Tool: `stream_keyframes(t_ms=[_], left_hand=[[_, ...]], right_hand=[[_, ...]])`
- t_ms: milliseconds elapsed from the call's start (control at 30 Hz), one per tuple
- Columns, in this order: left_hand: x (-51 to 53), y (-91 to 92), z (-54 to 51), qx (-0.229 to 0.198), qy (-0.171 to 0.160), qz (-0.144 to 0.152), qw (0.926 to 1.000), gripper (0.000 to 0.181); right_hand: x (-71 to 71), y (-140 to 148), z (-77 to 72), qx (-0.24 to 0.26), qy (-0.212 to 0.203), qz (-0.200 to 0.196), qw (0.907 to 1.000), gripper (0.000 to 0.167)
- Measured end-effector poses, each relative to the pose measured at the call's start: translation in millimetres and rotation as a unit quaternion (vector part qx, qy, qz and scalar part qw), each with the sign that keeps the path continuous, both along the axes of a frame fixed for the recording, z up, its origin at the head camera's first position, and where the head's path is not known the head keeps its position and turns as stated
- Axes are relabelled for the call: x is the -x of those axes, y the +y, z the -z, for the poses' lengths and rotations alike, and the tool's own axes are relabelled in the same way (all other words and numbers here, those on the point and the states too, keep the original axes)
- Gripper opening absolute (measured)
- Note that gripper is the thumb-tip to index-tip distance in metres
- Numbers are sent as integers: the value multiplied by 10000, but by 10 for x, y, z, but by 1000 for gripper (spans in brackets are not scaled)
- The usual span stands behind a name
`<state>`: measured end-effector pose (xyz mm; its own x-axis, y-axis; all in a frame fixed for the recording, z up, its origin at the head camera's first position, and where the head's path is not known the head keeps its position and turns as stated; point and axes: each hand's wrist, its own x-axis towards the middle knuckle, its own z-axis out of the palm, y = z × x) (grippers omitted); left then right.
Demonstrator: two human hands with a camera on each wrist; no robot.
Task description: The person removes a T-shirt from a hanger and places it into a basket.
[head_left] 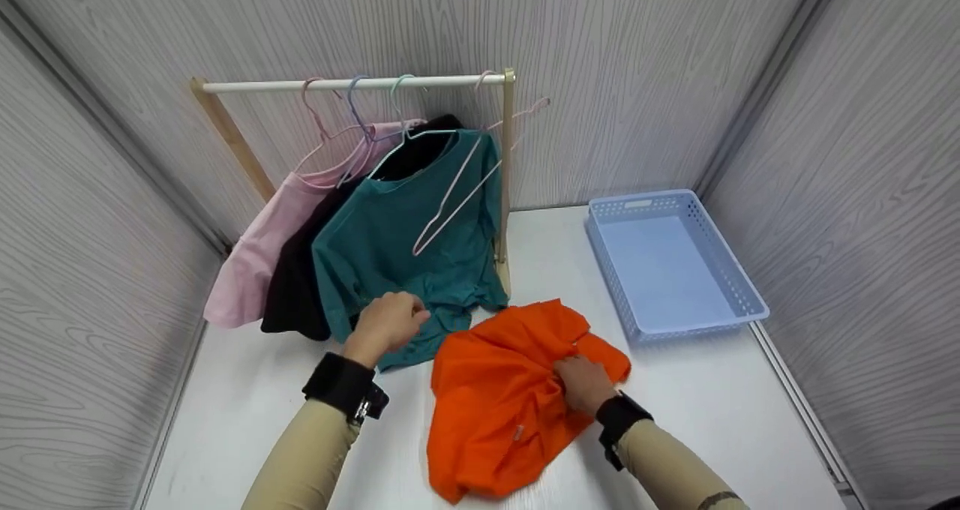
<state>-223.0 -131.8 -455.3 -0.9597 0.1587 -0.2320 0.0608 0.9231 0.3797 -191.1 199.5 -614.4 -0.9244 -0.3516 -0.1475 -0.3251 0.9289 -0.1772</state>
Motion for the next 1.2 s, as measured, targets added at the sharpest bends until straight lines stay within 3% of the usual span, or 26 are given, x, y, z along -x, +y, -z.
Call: stream_keyframes(t_ms=[100, 233, 300, 367, 467, 567, 633, 767, 867, 967, 1200], left_hand=[[-53, 34, 123, -112, -177, 0, 9998, 33], [-89, 77, 244, -528, -657, -177, 9963, 33], [-107, 95, 292, -766, -922, -268, 9924, 33], [-126, 113, 327, -916, -1118, -306, 9890, 34], [-146, 134, 363, -1028, -1224, -292, 9867, 34], [-147, 141, 384, -1077, -1249, -293, 9859, 34], [-146, 136, 396, -1089, -1270, -298, 9855, 35], [-135, 120, 401, -1069, -1328, -302, 9849, 37], [-126, 112, 382, -1043, -1328, -296, 9852, 38], [-144, 107, 374, -1003, -1295, -267, 9861, 38], [-194, 116, 358, -766, -1036, -180, 9915, 37]], right_hand=[[106, 171, -133, 58, -15, 677, 9977, 25], [156, 129, -248, 605, -526, 1290, 9884, 67], [110, 12, -247, 758, -1087, 1363, 9818, 87], [29, -114, -201, 555, -1579, 1254, 9779, 103], [-84, -270, -89, -90, -1626, 993, 9816, 112], [-135, -345, 12, -572, -1026, 767, 9901, 105], [-137, -350, 51, -479, -655, 653, 9946, 92], [-73, -295, -6, -18, -440, 377, 9983, 43], [68, -232, -183, 286, -629, 332, 9971, 26], [247, -161, -409, 476, -719, 340, 9957, 36], [553, -9, -1015, 632, -193, 360, 9972, 46]])
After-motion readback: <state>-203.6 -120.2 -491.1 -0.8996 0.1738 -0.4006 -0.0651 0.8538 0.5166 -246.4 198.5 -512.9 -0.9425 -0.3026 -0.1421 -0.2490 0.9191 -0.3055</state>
